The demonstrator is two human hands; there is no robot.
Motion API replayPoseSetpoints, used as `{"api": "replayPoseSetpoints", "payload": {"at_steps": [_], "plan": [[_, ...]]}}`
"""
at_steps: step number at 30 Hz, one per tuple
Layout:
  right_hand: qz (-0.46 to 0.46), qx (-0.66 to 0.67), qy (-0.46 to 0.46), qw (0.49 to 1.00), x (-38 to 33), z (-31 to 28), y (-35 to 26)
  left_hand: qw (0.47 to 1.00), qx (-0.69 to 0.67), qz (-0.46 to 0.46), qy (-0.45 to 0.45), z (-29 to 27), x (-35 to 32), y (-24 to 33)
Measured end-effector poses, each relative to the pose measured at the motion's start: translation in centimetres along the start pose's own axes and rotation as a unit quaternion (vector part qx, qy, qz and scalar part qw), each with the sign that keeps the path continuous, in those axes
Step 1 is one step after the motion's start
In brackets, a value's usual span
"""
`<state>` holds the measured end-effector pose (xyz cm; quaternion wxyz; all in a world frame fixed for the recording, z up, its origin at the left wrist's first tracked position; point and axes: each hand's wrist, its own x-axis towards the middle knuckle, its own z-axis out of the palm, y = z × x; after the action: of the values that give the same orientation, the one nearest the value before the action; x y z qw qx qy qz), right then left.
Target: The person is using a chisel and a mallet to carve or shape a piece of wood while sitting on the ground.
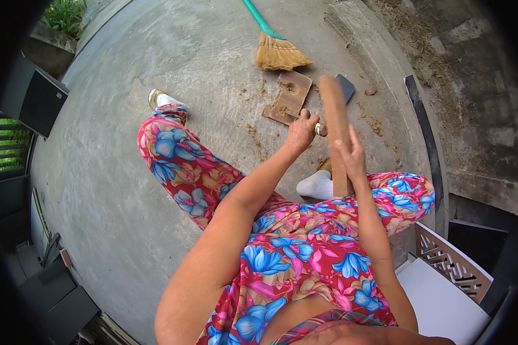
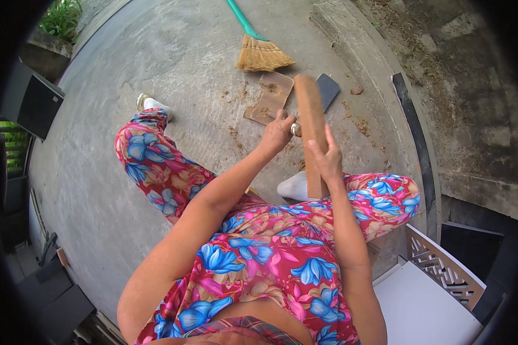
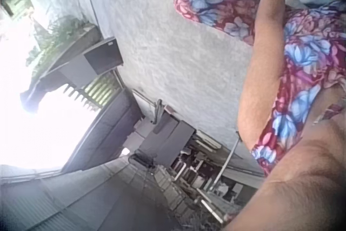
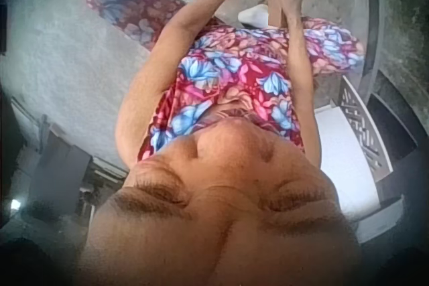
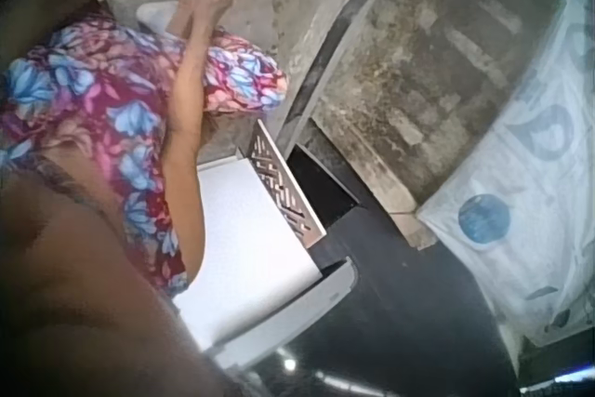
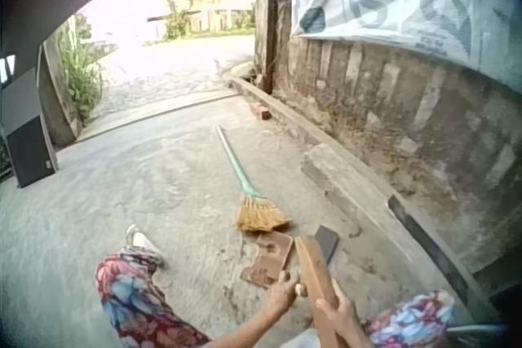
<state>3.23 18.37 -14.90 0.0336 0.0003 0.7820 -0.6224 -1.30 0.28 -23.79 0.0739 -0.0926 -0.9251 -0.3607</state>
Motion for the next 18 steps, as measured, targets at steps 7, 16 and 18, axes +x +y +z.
{"api": "replayPoseSetpoints", "payload": {"at_steps": [7,16,18], "plan": [[0.001,-0.039,-0.031,0.999,-0.3,-0.3,-1.2,0.999,0.014,0.014,-0.031,0.0,-0.5,0.0],[-0.014,-0.125,-0.07,0.99,-0.7,1.2,-0.3,0.999,0.007,-0.012,-0.048,-0.9,-1.7,-0.1],[-0.039,-0.074,-0.052,0.995,-0.6,0.7,-0.6,0.999,0.006,-0.012,-0.045,-0.8,-0.6,0.5]]}}
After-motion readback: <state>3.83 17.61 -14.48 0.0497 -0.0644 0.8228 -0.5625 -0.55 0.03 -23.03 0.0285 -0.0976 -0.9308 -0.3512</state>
